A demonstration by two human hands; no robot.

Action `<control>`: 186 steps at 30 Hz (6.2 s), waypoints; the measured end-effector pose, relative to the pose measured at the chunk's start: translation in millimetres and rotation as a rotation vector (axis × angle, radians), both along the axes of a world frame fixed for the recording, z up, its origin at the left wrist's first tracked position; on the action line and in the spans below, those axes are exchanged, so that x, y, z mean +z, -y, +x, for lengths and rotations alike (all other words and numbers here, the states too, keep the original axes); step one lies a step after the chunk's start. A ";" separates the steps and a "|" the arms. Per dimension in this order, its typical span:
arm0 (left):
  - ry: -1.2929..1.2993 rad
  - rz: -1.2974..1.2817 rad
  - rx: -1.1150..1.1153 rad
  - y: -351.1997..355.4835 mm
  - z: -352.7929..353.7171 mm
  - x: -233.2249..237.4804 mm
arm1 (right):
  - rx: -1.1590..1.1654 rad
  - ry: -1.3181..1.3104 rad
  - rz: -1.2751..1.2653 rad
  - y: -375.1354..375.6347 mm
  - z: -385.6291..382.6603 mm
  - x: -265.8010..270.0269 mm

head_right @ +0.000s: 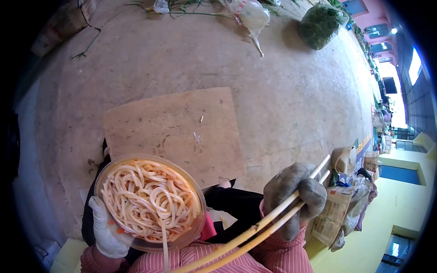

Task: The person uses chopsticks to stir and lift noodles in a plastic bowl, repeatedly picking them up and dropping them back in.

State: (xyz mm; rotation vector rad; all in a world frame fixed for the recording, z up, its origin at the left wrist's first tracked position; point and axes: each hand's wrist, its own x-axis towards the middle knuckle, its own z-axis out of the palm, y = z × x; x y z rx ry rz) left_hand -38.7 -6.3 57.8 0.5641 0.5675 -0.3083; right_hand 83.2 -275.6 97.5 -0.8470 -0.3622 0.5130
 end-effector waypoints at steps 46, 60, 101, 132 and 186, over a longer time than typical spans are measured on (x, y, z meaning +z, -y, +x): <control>0.155 0.048 0.076 11.1 11.9 0.0 | -0.094 0.183 -0.782 -37.9 -24.1 36.5; 0.163 0.013 0.183 13.9 14.7 -19.4 | 0.034 0.573 -0.788 -25.9 -34.4 50.4; 0.163 -0.077 0.164 18.5 15.5 -24.2 | -0.077 0.580 -0.867 -52.9 -43.0 38.4; 0.219 -0.059 0.159 11.2 23.0 -21.9 | -0.425 0.039 -0.847 -39.1 -31.0 44.3; 0.234 -0.004 0.066 7.9 16.4 -18.8 | -0.576 0.195 -0.502 -15.2 -5.1 -13.3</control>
